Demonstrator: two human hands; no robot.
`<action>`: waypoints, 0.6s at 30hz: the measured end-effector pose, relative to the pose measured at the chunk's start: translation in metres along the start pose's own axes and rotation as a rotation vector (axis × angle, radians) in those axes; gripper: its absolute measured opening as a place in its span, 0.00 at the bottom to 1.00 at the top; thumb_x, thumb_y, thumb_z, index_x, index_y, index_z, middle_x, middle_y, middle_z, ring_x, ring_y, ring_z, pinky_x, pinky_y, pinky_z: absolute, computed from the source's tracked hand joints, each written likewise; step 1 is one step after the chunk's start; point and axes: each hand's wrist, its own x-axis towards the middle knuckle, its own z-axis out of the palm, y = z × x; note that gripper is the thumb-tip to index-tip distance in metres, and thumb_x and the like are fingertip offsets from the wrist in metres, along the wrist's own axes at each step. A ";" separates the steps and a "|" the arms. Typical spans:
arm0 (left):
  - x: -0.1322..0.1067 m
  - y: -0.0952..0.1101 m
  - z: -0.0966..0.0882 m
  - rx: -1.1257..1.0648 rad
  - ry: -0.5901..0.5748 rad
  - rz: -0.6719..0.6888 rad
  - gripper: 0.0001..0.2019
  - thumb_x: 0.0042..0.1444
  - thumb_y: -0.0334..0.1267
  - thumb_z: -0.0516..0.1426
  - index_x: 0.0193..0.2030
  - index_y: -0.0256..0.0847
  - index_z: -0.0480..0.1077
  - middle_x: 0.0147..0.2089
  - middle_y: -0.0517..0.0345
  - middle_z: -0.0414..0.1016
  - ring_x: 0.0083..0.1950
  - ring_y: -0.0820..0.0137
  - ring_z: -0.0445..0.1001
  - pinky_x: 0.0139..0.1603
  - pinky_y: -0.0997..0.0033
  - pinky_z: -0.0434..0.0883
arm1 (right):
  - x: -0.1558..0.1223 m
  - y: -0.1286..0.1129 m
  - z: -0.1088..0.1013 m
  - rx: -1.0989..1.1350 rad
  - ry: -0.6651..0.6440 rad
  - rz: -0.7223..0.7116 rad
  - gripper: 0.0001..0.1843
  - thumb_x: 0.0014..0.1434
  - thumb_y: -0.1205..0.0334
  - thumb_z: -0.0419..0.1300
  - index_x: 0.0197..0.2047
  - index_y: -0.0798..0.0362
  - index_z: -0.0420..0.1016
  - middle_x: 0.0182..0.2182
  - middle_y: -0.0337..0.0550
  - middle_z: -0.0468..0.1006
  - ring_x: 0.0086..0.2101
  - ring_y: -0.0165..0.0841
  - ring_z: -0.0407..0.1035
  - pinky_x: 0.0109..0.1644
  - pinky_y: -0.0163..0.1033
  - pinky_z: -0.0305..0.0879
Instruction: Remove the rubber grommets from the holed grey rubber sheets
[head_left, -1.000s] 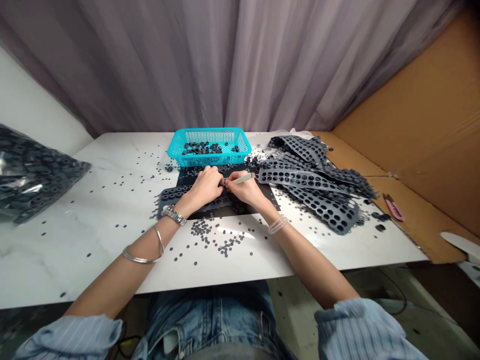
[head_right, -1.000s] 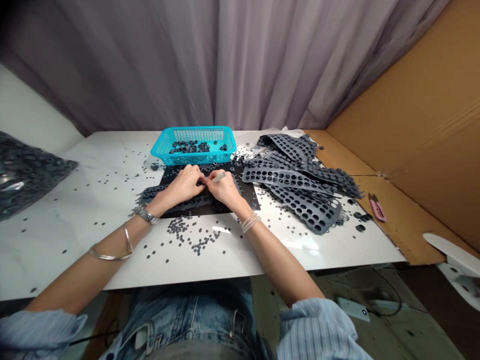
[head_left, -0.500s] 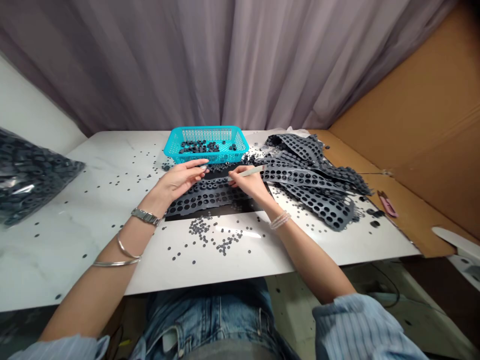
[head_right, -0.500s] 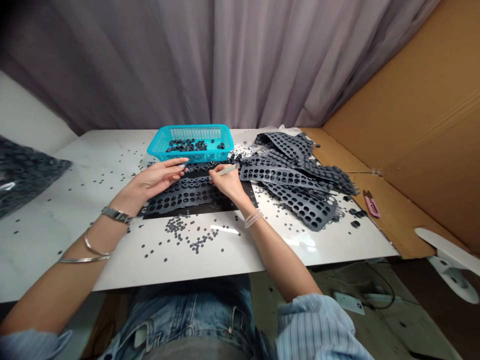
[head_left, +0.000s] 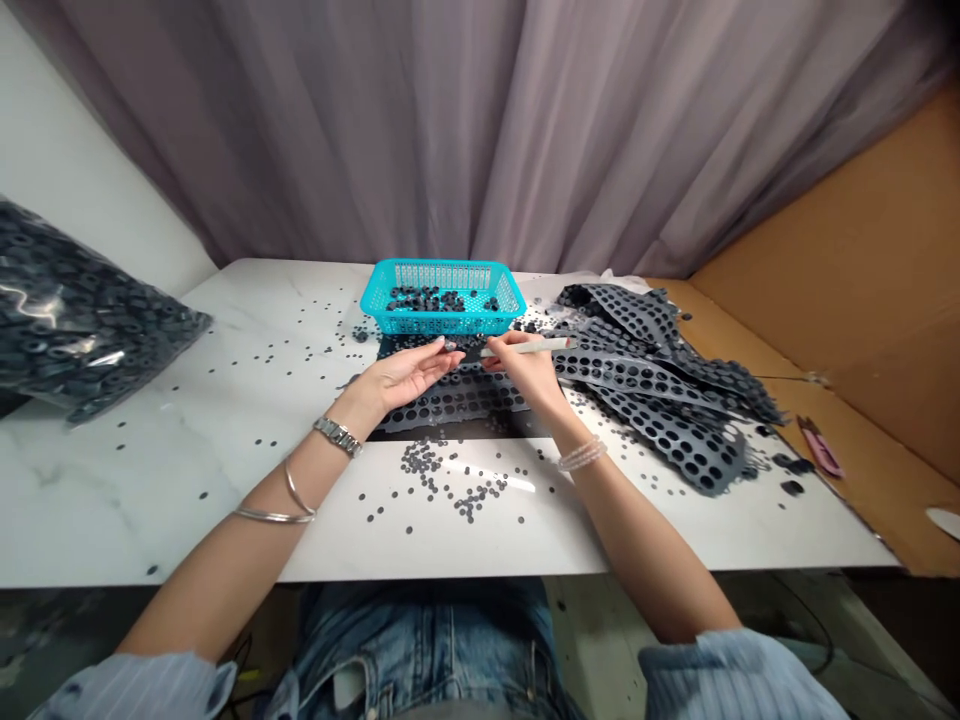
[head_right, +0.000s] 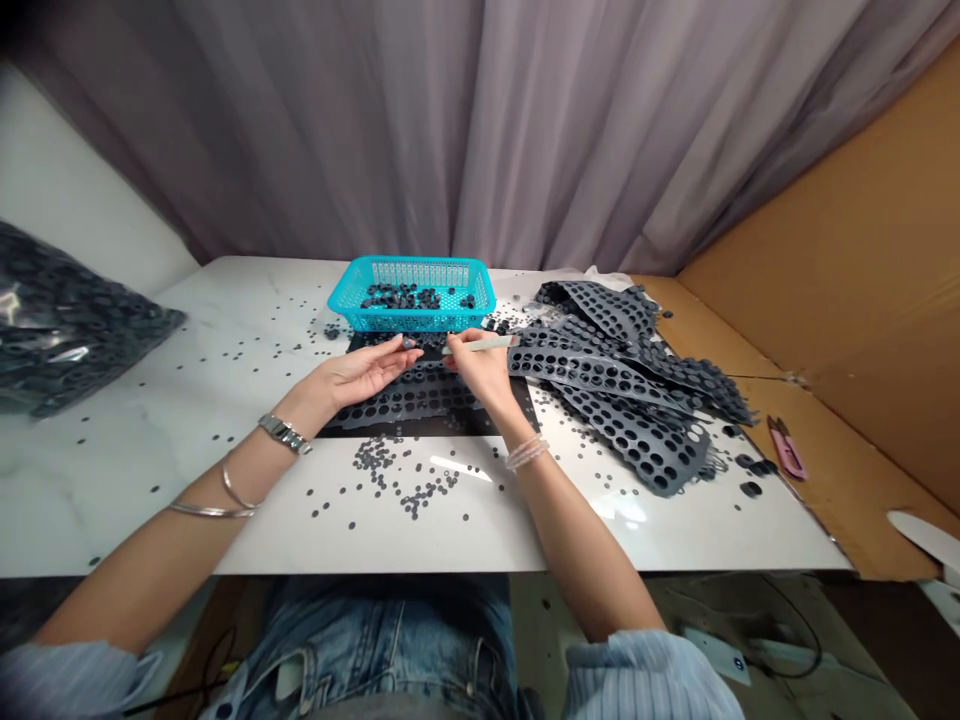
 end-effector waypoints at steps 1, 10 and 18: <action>0.000 0.000 0.000 -0.004 -0.007 0.000 0.09 0.64 0.28 0.56 0.34 0.29 0.76 0.39 0.39 0.81 0.40 0.70 0.81 0.45 0.75 0.78 | -0.002 0.001 -0.003 0.005 -0.003 0.005 0.10 0.56 0.59 0.61 0.26 0.55 0.72 0.23 0.45 0.78 0.26 0.33 0.76 0.36 0.39 0.77; -0.006 0.004 0.004 -0.098 -0.047 -0.034 0.12 0.57 0.19 0.54 0.45 0.31 0.74 0.45 0.38 0.79 0.49 0.63 0.79 0.44 0.71 0.79 | -0.009 0.000 -0.007 -0.043 -0.094 0.065 0.09 0.58 0.62 0.61 0.26 0.55 0.73 0.23 0.46 0.80 0.26 0.32 0.76 0.34 0.36 0.76; -0.004 -0.002 0.003 0.460 0.050 0.268 0.09 0.45 0.26 0.54 0.31 0.34 0.75 0.35 0.49 0.73 0.29 0.73 0.65 0.29 0.70 0.66 | -0.012 0.008 0.001 -0.170 -0.239 0.019 0.10 0.58 0.64 0.60 0.25 0.56 0.73 0.23 0.46 0.80 0.25 0.31 0.75 0.30 0.33 0.73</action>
